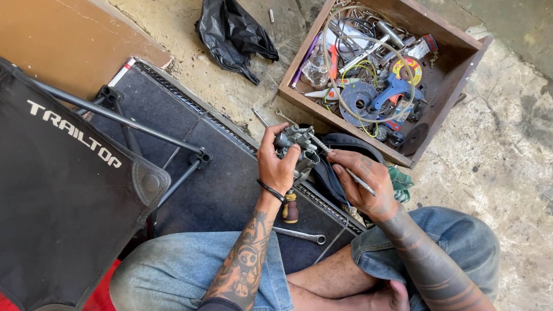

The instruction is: Testing and adjusting the internal mechanisms of a motorcycle carburetor using a small tool

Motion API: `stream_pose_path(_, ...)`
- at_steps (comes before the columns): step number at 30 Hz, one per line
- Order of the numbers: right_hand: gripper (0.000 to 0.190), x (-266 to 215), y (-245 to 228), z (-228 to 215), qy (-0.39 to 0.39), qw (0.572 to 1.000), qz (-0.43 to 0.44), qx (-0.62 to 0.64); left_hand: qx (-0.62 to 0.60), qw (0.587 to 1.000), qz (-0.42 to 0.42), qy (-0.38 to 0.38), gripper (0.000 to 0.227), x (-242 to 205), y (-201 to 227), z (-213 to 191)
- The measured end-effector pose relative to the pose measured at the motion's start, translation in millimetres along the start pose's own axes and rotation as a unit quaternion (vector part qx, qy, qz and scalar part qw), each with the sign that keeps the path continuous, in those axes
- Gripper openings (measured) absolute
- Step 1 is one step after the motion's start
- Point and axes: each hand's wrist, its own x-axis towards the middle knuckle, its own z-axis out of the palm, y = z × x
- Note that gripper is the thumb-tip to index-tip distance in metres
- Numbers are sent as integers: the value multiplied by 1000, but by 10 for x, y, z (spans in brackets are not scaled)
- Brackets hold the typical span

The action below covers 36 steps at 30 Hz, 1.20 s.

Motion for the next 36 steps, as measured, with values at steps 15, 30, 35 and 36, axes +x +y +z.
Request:
stream_pose_path(15,17,8,-29,-10,-3,1000,-1,-4,-9,1000,-5,-4,44,9,8,-2)
stream_pose_path(30,15,17,-22,-23,-9,1000,-11,-6,13,1000,7,-5,45,20,39,-14)
stream_pose_path(35,15,12,-6,-11,-5,1000,-20,-14,24,999,20,-5,46,33,81,-15)
stream_pose_path(36,15,15,-10,-15,-3,1000,-17,-12,25,999,20,-8,45,30,86,-14)
